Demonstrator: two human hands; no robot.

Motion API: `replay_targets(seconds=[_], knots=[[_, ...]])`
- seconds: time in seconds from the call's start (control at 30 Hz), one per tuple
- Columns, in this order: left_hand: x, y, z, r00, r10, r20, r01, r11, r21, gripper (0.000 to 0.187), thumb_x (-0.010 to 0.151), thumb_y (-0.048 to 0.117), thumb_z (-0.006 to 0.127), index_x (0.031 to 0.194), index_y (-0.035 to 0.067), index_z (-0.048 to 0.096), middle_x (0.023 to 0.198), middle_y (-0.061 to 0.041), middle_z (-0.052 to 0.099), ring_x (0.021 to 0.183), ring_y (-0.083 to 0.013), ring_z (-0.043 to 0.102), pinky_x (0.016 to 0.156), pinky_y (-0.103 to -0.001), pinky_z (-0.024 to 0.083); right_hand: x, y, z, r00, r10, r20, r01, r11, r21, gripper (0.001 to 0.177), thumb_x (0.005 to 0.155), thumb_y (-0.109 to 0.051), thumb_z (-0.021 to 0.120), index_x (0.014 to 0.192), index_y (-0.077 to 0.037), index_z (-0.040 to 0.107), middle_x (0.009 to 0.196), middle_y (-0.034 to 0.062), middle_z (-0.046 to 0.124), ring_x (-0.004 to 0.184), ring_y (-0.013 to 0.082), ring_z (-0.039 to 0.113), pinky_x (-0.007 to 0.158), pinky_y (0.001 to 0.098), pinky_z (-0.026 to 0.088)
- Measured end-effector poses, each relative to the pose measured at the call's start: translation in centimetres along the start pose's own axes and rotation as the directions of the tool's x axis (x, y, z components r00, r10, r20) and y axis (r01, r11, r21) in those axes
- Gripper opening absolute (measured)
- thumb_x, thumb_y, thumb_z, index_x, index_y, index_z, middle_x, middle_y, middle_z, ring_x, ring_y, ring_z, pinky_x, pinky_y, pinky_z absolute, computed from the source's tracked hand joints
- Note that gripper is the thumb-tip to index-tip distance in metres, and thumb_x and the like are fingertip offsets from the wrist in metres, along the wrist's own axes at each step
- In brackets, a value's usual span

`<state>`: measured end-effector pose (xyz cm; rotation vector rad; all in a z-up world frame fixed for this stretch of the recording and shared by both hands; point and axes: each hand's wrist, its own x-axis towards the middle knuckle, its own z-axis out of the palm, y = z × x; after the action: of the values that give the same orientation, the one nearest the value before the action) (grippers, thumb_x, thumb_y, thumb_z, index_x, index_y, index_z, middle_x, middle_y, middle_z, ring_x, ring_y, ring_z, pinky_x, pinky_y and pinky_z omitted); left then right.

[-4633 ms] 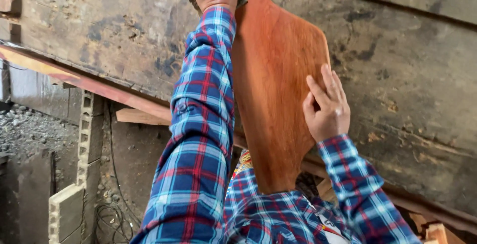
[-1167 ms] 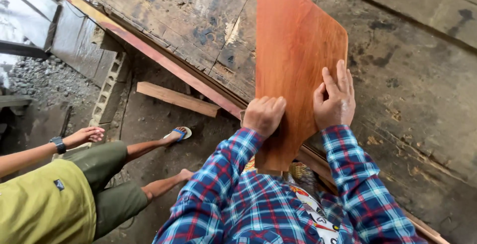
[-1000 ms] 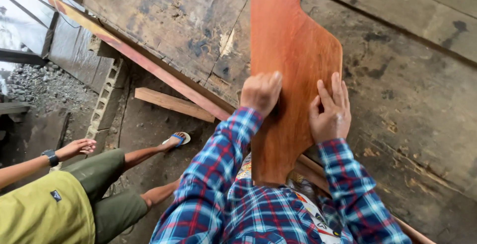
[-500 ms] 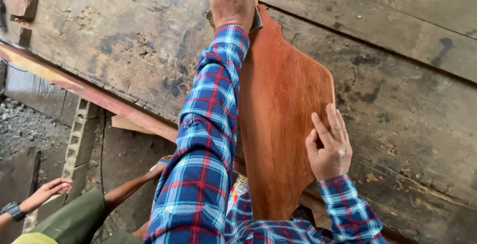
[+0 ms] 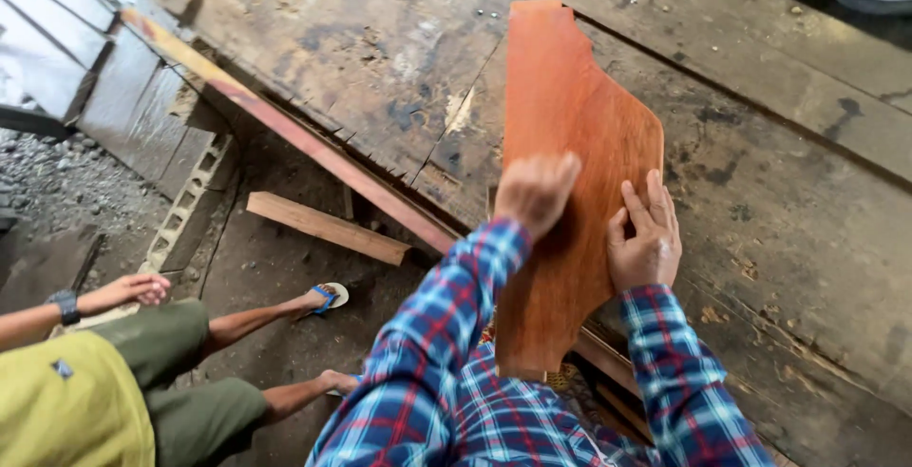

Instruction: The person sands a large, irregularly shaped piece of reddish-brown wood using a sanding block. They work on a wooden workbench, moving the block back and forth across the surface and along the edges to smooth the wood.

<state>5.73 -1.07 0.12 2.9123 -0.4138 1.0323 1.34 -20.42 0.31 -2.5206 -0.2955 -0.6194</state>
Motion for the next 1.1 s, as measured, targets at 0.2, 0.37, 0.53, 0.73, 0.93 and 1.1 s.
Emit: replay_targets(seconds=[0.2, 0.37, 0.53, 0.73, 0.93, 1.1], knots=[[-7.5, 4.5, -7.0, 0.995, -0.088, 0.037, 0.093, 0.985, -0.148, 0.01, 0.093, 0.029, 0.059, 0.086, 0.023, 0.059, 0.07, 0.002, 0.057, 0.065, -0.0198, 0.061, 0.056, -0.034, 0.048, -0.2, 2.0, 0.5, 0.99, -0.138, -0.017, 0.139, 0.986, 0.09, 0.046, 0.088, -0.006, 0.066, 0.133, -0.008, 0.073, 0.148, 0.0219, 0.058, 0.126, 0.0401, 0.061, 0.11, 0.0441, 0.049], [-9.9, 4.7, -9.7, 0.946, -0.323, -0.036, 0.325, 0.944, 0.059, 0.021, 0.091, 0.03, 0.061, 0.073, 0.024, 0.051, 0.056, 0.001, 0.047, 0.05, -0.022, 0.057, 0.048, -0.036, 0.046, -2.4, 2.9, -2.1, 0.981, -0.11, 0.158, 0.099, 0.992, 0.081, 0.052, 0.085, -0.017, 0.072, 0.136, -0.019, 0.071, 0.149, 0.0193, 0.058, 0.129, 0.0468, 0.056, 0.102, 0.0549, 0.05], [-7.6, 4.8, -14.8, 0.658, -0.749, -0.078, 0.749, 0.661, -0.035, 0.028, 0.089, 0.023, 0.066, 0.069, 0.022, 0.047, 0.048, -0.002, 0.057, 0.052, -0.0227, 0.067, 0.054, -0.033, 0.052, -5.9, 2.0, -4.8, 0.961, -0.277, 0.015, 0.266, 0.937, 0.227, 0.044, 0.089, -0.018, 0.073, 0.132, -0.01, 0.074, 0.141, 0.0263, 0.063, 0.126, 0.0424, 0.062, 0.109, 0.0489, 0.048], [-9.8, 4.4, -13.8, 0.144, -0.978, 0.151, 0.918, 0.075, -0.39, 0.023, 0.09, 0.027, 0.062, 0.074, 0.019, 0.047, 0.066, -0.004, 0.056, 0.067, -0.0355, 0.059, 0.066, -0.052, 0.042, -12.6, 0.3, -7.3, 0.977, -0.213, 0.011, 0.203, 0.944, 0.259, 0.041, 0.09, -0.009, 0.071, 0.131, -0.008, 0.077, 0.146, 0.0228, 0.067, 0.125, 0.0402, 0.065, 0.11, 0.0541, 0.049], [-17.3, 0.4, -7.7, -0.476, -0.805, 0.354, 0.688, -0.592, -0.42, 0.018, 0.066, 0.034, 0.069, 0.066, 0.024, 0.054, 0.066, 0.008, 0.057, 0.066, -0.0114, 0.053, 0.065, -0.032, 0.045, -12.7, 0.9, -6.2, 0.73, -0.668, -0.141, 0.671, 0.663, 0.331, 0.01, 0.096, -0.008, 0.062, 0.104, -0.01, 0.067, 0.116, 0.0114, 0.077, 0.119, 0.0487, 0.071, 0.101, 0.0537, 0.056], [-16.3, 1.2, -13.8, -0.504, -0.52, 0.69, 0.092, -0.827, -0.555, 0.014, 0.079, 0.016, 0.064, 0.083, 0.019, 0.05, 0.054, -0.001, 0.043, 0.038, -0.0124, 0.038, 0.034, -0.029, 0.023, -11.6, 2.0, -4.4, 0.645, -0.753, -0.131, 0.748, 0.586, 0.311, 0.016, 0.093, -0.009, 0.061, 0.108, -0.013, 0.064, 0.119, 0.0149, 0.076, 0.116, 0.0542, 0.072, 0.099, 0.0542, 0.056]])
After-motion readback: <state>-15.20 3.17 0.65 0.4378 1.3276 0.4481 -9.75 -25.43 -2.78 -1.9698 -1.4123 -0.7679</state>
